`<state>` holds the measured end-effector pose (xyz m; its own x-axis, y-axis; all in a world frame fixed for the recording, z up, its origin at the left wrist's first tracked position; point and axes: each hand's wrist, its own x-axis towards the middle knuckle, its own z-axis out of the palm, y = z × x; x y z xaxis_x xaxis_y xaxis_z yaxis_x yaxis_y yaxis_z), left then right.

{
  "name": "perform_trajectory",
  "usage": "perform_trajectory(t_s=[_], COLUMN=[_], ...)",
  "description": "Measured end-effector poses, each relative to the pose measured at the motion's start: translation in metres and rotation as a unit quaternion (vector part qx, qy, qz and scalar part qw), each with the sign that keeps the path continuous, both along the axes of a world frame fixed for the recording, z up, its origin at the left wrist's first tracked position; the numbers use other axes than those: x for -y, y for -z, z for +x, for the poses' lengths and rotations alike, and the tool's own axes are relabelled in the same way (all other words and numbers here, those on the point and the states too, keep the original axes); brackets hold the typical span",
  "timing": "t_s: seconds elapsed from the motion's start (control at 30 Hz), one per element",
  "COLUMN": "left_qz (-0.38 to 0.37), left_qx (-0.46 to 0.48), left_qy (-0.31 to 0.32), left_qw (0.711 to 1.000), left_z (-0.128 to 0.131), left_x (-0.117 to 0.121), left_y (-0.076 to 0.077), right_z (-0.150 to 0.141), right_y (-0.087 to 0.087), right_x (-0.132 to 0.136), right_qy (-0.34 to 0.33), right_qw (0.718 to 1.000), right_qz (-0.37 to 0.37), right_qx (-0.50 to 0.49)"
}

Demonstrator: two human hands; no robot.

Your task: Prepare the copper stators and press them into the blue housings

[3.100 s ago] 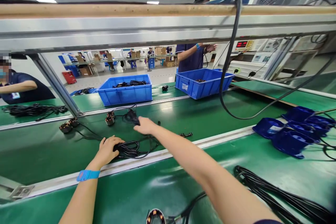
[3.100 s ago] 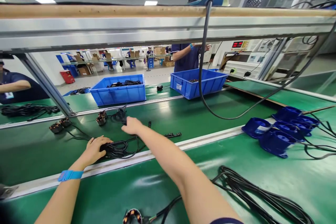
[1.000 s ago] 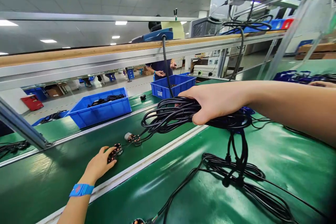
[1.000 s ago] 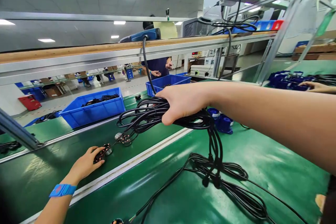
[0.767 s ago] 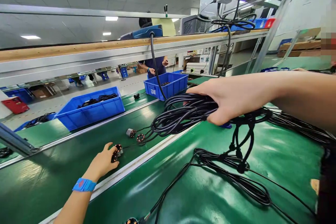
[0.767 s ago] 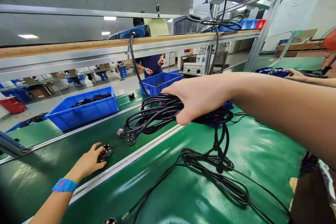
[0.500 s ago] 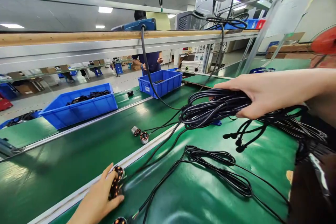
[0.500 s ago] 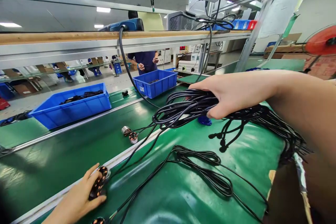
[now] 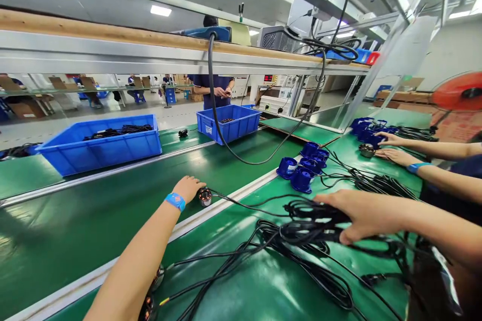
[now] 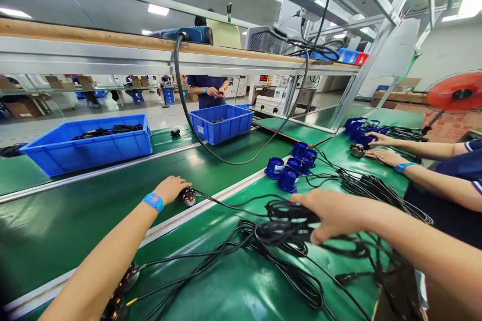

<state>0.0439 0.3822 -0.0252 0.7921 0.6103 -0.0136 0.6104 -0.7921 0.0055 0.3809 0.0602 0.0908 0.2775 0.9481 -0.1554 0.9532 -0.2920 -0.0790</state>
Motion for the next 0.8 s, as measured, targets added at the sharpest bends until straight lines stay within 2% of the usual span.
perform_trajectory(t_s=[0.1,0.17,0.27,0.4,0.5,0.6,0.8], left_qz=[0.008,0.019,0.01,-0.008,-0.011,-0.017,-0.064], left_qx=[-0.019,-0.016,-0.01,-0.009,-0.003,0.011,0.041], left_qy=[-0.033,-0.049,-0.065,-0.098,-0.135,-0.166,-0.198], left_qw=[0.999,0.998,0.998,0.995,0.991,0.986,0.977], left_z=[-0.003,-0.011,-0.02,-0.021,-0.021,-0.033,-0.097], left_x=[-0.004,-0.001,0.006,0.015,0.022,0.038,0.091], left_y=[0.008,0.008,0.007,0.01,0.012,0.014,0.021], right_z=[-0.014,-0.031,-0.066,-0.113,-0.136,-0.15,-0.161], right_y=[0.028,0.042,0.061,0.089,0.105,0.114,0.118], right_x=[-0.031,-0.067,-0.132,-0.201,-0.225,-0.235,-0.254], right_qy=[-0.101,-0.143,-0.161,-0.165,-0.168,-0.15,-0.081], right_qw=[0.992,0.987,0.977,0.973,0.974,0.981,0.993], right_qz=[-0.064,-0.017,0.05,0.065,0.052,0.025,-0.035], right_qx=[-0.032,-0.072,-0.129,-0.147,-0.145,-0.121,-0.083])
